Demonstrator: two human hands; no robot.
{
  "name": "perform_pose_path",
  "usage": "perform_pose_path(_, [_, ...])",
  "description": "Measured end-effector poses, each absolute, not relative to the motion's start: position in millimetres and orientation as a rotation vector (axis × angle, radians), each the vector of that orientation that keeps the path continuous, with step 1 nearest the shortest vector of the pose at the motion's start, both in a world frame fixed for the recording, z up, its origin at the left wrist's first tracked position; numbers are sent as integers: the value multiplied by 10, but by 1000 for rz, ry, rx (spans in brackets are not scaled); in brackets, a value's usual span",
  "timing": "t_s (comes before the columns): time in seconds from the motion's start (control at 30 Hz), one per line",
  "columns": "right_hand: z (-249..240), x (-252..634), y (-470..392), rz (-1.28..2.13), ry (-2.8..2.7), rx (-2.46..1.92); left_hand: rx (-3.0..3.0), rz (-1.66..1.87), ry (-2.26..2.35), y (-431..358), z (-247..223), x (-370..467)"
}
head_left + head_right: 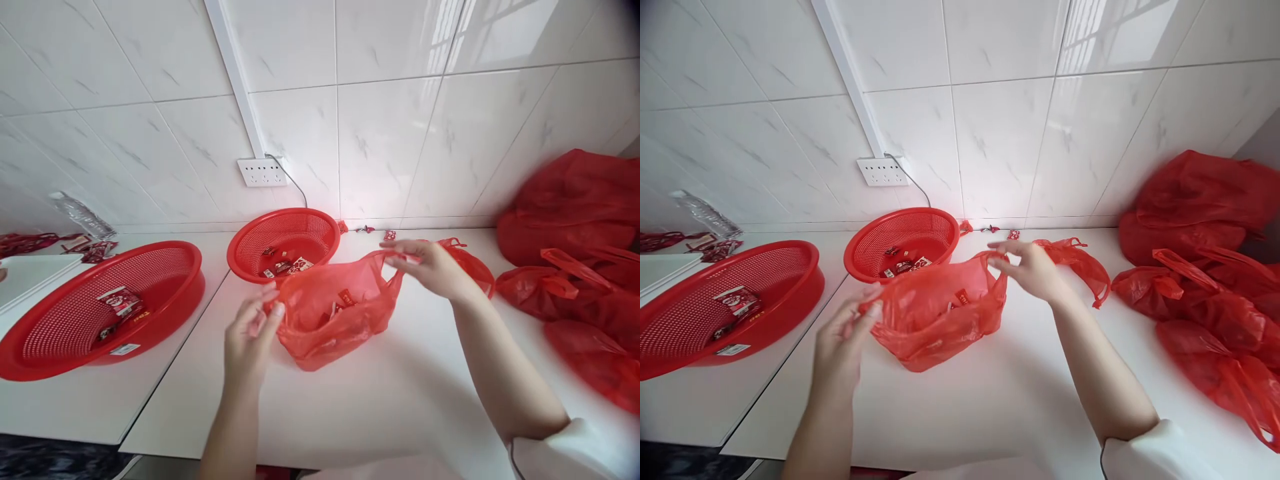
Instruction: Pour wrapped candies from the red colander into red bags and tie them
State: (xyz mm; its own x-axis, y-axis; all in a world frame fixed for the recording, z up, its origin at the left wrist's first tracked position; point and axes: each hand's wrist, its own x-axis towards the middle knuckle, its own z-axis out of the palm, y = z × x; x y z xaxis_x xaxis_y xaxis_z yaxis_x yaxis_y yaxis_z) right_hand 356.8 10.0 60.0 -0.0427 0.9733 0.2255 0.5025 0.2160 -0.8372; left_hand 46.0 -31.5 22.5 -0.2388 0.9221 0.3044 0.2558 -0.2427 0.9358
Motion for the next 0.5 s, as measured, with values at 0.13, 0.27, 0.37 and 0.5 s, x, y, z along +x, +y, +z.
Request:
perform_pose_path(0.13, [803,3523,167,617,-1222,-971,1504,1740,945,-107,801,503])
perform_pose_path(0.27, [951,3244,143,542,-1271,-838,1641,1458,612,37,1042,719])
perform_pose_path(0.37, [1038,3011,27,518,-1628,-740,1737,1104,675,72,995,959])
perform_pose_path(0.5, [1070,2913,-71,425,-1923,-637,1721,855,736,82,862,1150])
